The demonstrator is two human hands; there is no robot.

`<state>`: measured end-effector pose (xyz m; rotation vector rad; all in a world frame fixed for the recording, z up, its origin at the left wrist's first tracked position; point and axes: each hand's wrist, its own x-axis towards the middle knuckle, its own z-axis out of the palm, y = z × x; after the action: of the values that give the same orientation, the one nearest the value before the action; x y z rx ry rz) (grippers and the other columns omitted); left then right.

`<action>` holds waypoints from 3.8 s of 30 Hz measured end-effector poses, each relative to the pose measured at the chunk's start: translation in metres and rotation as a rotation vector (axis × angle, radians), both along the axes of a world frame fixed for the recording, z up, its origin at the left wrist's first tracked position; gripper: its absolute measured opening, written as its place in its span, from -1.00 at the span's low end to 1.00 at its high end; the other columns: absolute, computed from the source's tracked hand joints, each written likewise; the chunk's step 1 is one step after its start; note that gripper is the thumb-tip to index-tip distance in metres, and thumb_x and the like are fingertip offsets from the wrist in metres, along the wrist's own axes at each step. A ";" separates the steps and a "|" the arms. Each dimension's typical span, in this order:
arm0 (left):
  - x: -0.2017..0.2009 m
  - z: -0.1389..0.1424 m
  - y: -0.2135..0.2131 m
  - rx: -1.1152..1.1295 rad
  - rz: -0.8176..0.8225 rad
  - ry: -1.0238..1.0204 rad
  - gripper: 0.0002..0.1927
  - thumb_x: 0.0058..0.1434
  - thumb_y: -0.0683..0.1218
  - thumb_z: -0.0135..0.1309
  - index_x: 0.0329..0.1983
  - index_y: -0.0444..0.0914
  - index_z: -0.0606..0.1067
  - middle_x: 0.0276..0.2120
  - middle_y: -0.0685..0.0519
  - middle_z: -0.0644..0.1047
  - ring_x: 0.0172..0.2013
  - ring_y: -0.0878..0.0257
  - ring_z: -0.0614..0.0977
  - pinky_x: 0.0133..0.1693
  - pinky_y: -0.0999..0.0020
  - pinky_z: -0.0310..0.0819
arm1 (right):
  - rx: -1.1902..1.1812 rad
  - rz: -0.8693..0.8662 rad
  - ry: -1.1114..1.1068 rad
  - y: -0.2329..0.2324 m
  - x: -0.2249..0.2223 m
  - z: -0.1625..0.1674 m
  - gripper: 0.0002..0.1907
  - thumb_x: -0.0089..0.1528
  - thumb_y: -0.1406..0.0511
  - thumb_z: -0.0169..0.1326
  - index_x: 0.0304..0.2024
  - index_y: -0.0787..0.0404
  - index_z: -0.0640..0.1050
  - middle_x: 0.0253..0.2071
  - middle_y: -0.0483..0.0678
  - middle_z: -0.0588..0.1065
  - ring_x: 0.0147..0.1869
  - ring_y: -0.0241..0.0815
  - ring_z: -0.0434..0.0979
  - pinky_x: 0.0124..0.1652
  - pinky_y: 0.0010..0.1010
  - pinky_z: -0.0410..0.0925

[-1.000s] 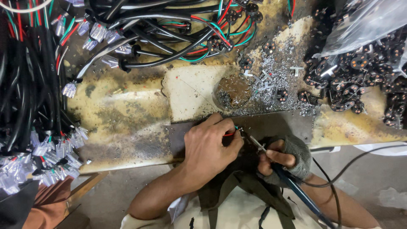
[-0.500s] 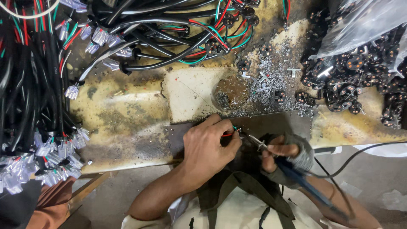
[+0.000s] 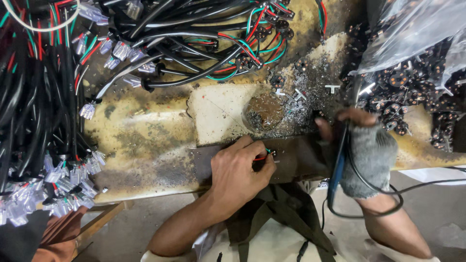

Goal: The person repeatedly picks up small wire assemblies from a pile on the table and uses a soldering iron to apply heat to the exposed wire ends. The person holds each wire with one hand and applies the soldering iron with the other, then places the finished wire back on the table.

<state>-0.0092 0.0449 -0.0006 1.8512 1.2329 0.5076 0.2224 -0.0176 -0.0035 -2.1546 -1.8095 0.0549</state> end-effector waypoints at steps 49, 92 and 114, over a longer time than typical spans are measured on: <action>-0.018 -0.006 -0.010 0.022 0.045 -0.015 -0.82 0.07 -0.09 0.26 -0.50 -0.25 0.51 -0.49 -0.01 0.53 -0.52 -0.01 0.59 -0.48 0.10 0.42 | 0.070 0.199 0.738 -0.025 -0.027 -0.019 -0.64 0.25 0.37 0.17 -0.10 0.31 0.25 -0.10 0.07 0.53 -0.07 -0.25 0.58 -0.09 -0.52 0.44; -0.064 0.076 0.065 0.802 0.110 0.499 -0.62 0.09 -0.19 0.24 0.02 -0.10 0.65 -0.06 0.00 0.54 -0.04 0.03 0.56 -0.05 0.10 0.40 | 0.123 -0.002 0.735 -0.015 -0.071 -0.041 -0.50 0.17 0.37 0.38 -0.09 0.30 0.29 -0.30 -0.14 0.50 -0.23 -0.33 0.50 -0.11 -0.50 0.37; -0.102 0.043 0.136 0.780 0.310 0.422 -0.69 0.30 -0.24 0.18 0.12 -0.23 0.64 -0.13 -0.08 0.65 -0.14 -0.10 0.66 -0.12 0.07 0.55 | 0.278 0.063 0.499 -0.015 -0.066 -0.042 -0.43 0.17 0.30 0.41 -0.08 0.31 0.25 -0.15 0.04 0.24 -0.10 -0.13 0.29 -0.08 -0.34 0.25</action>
<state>-0.1108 0.1805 0.0426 2.5144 1.7902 0.8917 0.1563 -0.0323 -0.0455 -1.7020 -1.4934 0.3074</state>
